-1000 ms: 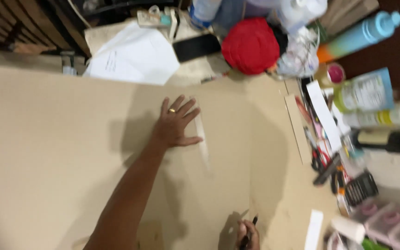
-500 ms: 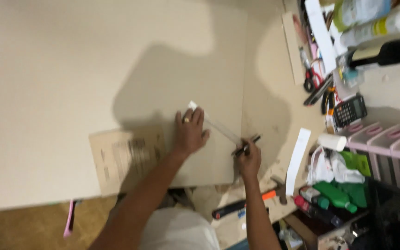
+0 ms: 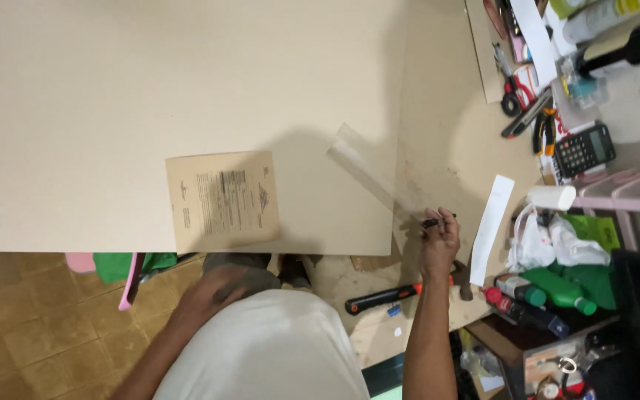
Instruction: The person measures and marks lines on a large sheet of cardboard using a ruler and a pen. They repeatedly reposition the ruler to draw straight lines across the surface. The person also briefly handles a green document and a hammer is visible on the table.
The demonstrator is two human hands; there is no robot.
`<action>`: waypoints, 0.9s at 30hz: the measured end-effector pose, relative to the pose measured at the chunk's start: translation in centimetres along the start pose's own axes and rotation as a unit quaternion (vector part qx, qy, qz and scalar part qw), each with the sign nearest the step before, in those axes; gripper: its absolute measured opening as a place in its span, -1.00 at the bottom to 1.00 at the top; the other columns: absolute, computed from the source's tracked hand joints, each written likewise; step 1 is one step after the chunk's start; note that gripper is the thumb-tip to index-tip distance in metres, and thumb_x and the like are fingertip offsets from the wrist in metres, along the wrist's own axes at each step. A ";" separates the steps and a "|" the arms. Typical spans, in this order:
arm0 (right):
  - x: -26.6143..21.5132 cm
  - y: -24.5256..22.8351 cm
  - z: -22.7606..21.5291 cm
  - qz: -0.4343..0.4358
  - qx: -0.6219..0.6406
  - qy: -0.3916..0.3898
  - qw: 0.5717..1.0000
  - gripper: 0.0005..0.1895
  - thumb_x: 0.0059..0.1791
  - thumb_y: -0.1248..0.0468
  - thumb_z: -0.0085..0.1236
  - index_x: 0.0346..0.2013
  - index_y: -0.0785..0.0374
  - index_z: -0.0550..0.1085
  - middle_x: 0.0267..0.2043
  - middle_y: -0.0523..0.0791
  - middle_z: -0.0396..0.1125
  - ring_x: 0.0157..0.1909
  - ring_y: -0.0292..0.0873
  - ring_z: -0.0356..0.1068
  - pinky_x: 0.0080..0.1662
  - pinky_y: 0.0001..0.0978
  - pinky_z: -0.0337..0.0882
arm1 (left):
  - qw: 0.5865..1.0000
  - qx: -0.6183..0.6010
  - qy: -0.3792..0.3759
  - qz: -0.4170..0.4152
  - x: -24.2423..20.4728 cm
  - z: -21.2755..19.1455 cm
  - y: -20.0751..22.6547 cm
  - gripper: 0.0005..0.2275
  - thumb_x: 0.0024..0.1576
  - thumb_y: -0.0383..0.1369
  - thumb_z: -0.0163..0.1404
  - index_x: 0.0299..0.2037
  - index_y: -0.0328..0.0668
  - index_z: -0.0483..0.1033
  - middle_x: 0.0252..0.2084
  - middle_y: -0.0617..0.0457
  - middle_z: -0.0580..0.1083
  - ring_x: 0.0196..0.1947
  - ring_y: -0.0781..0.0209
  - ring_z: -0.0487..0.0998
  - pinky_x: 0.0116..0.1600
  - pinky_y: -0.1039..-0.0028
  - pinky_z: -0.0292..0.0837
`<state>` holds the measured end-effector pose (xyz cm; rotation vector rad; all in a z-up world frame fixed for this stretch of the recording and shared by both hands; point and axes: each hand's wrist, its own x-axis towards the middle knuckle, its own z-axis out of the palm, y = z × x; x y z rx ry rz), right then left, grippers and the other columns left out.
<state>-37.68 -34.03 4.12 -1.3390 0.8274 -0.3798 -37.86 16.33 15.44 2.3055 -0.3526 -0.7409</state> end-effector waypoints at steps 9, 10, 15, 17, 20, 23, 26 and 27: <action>-2.2 2.2 -2.9 0.036 -0.066 -0.070 0.995 -0.53 -0.09 0.51 0.12 0.13 0.28 0.38 0.04 0.02 0.47 0.03 -0.15 0.46 -0.07 -0.38 0.49 | 0.675 -0.597 0.063 -0.430 -9.5 9.3 -14.1 -0.42 0.20 -0.53 -0.10 0.50 -0.12 0.20 0.41 -0.21 0.32 0.33 -0.08 0.33 0.42 0.29 0.13; -2.0 2.8 -3.0 0.010 -0.095 -0.085 0.992 -0.52 -0.09 0.51 0.18 0.12 0.25 0.41 0.02 -0.01 0.49 0.03 -0.17 0.47 0.00 -0.39 0.49 | 0.697 -0.572 0.043 -0.431 -9.9 9.3 -14.0 -0.42 0.19 -0.48 -0.10 0.50 -0.10 0.20 0.43 -0.16 0.30 0.36 -0.04 0.30 0.44 0.29 0.10; -2.1 3.9 -2.3 -0.031 -0.145 -0.101 0.984 -0.41 -0.08 0.47 0.23 0.26 0.22 0.39 0.12 -0.01 0.46 0.06 -0.23 0.46 0.08 -0.47 0.49 | 0.781 -0.459 -0.038 -0.422 -11.5 7.2 -12.3 -0.39 0.14 -0.26 -0.07 0.48 0.00 0.21 0.50 0.03 0.23 0.47 0.15 0.19 0.53 0.33 -0.01; -3.4 2.5 -1.0 0.009 -0.116 -0.023 0.993 -0.48 -0.02 0.30 0.22 0.24 0.24 0.41 0.17 -0.07 0.44 0.18 -0.23 0.42 0.21 -0.47 0.39 | 0.830 -0.367 -0.087 -0.411 -12.2 6.5 -12.0 -0.35 0.11 -0.09 -0.03 0.48 0.07 0.23 0.55 0.19 0.19 0.56 0.30 0.10 0.59 0.36 -0.08; -4.1 2.8 -1.4 -0.017 -0.152 0.069 0.986 -0.64 0.12 -0.04 -0.03 -0.01 0.09 0.54 -0.05 -0.22 0.45 -0.08 -0.33 0.40 -0.18 -0.44 0.52 | 0.986 -0.078 -0.095 0.113 -17.7 6.2 -15.6 -0.61 0.16 -0.03 -0.03 0.00 0.18 0.83 0.26 0.25 0.56 0.40 0.17 0.34 0.45 0.31 0.16; -3.6 4.9 -1.4 -0.025 -0.005 0.085 0.996 -0.75 0.13 0.11 0.03 -0.15 0.22 0.52 -0.27 -0.11 0.47 -0.25 -0.29 0.43 -0.18 -0.54 0.42 | 0.946 -0.150 0.012 0.287 -15.8 3.3 -11.4 -0.58 0.29 0.04 -0.14 -0.10 0.05 0.76 0.06 0.09 0.58 0.18 0.17 0.52 0.32 0.37 0.29; -3.5 5.3 -0.9 0.001 0.100 0.158 0.982 -0.81 0.07 0.12 0.15 -0.20 0.17 0.49 -0.31 -0.06 0.49 -0.26 -0.25 0.47 -0.27 -0.52 0.45 | 0.963 -0.185 0.117 0.160 -16.0 7.7 -17.1 -0.67 0.27 -0.12 -0.13 -0.05 -0.07 0.66 -0.01 0.03 0.57 0.06 0.30 0.58 0.25 0.52 0.36; -3.2 4.9 -0.8 -0.004 0.104 0.158 0.982 -0.81 0.07 0.12 0.15 -0.20 0.17 0.49 -0.31 -0.06 0.49 -0.26 -0.25 0.47 -0.27 -0.52 0.45 | 0.962 -0.184 0.118 0.166 -15.4 9.8 -20.7 -0.67 0.27 -0.12 -0.13 -0.05 -0.07 0.66 -0.01 0.03 0.57 0.06 0.30 0.58 0.25 0.52 0.36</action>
